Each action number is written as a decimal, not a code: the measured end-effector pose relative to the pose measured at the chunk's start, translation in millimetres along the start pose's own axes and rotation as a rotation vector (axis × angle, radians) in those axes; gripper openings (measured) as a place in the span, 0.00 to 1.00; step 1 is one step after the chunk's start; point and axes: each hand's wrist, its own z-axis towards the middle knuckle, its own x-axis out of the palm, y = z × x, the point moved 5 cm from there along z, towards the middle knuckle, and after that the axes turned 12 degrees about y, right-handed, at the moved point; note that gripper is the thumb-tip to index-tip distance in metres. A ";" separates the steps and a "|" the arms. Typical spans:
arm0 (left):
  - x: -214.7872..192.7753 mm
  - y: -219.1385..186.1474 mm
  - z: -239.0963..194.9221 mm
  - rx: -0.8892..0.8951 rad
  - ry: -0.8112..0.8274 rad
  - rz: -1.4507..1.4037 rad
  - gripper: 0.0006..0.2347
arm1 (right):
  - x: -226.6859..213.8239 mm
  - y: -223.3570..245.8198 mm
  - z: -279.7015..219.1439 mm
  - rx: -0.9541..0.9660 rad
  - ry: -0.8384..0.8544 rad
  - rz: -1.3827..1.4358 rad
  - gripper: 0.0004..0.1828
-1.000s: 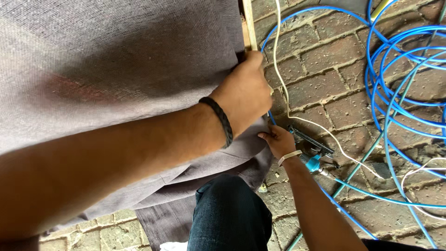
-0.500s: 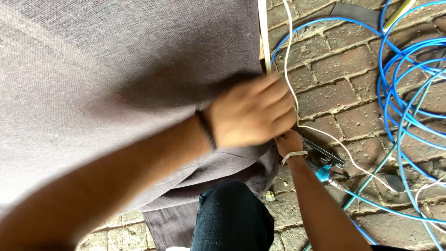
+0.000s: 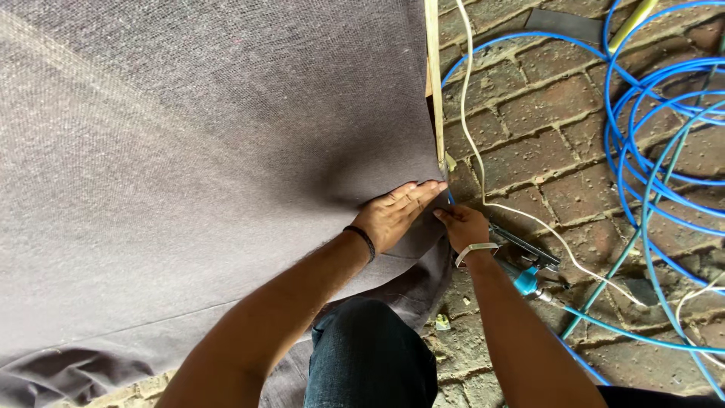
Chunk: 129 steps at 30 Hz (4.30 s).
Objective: The person uses a pneumatic staple gun to attach fabric to a wooden frame, then uses a power drill to attach metal legs to the frame. Finally, the person flips the assembled furniture piece upright.
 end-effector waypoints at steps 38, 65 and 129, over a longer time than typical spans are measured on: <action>-9.6 -18.5 15.7 -0.021 -0.036 -0.758 0.22 | -50.3 67.5 -120.2 -0.603 -0.131 -0.368 0.34; -59.1 107.1 -67.9 0.170 -0.432 -0.920 0.13 | -33.7 97.4 -121.4 -0.440 -0.214 -0.595 0.39; -271.4 367.4 -68.9 0.114 -0.663 0.194 0.04 | -96.0 389.7 -242.5 -0.554 -0.116 -0.982 0.48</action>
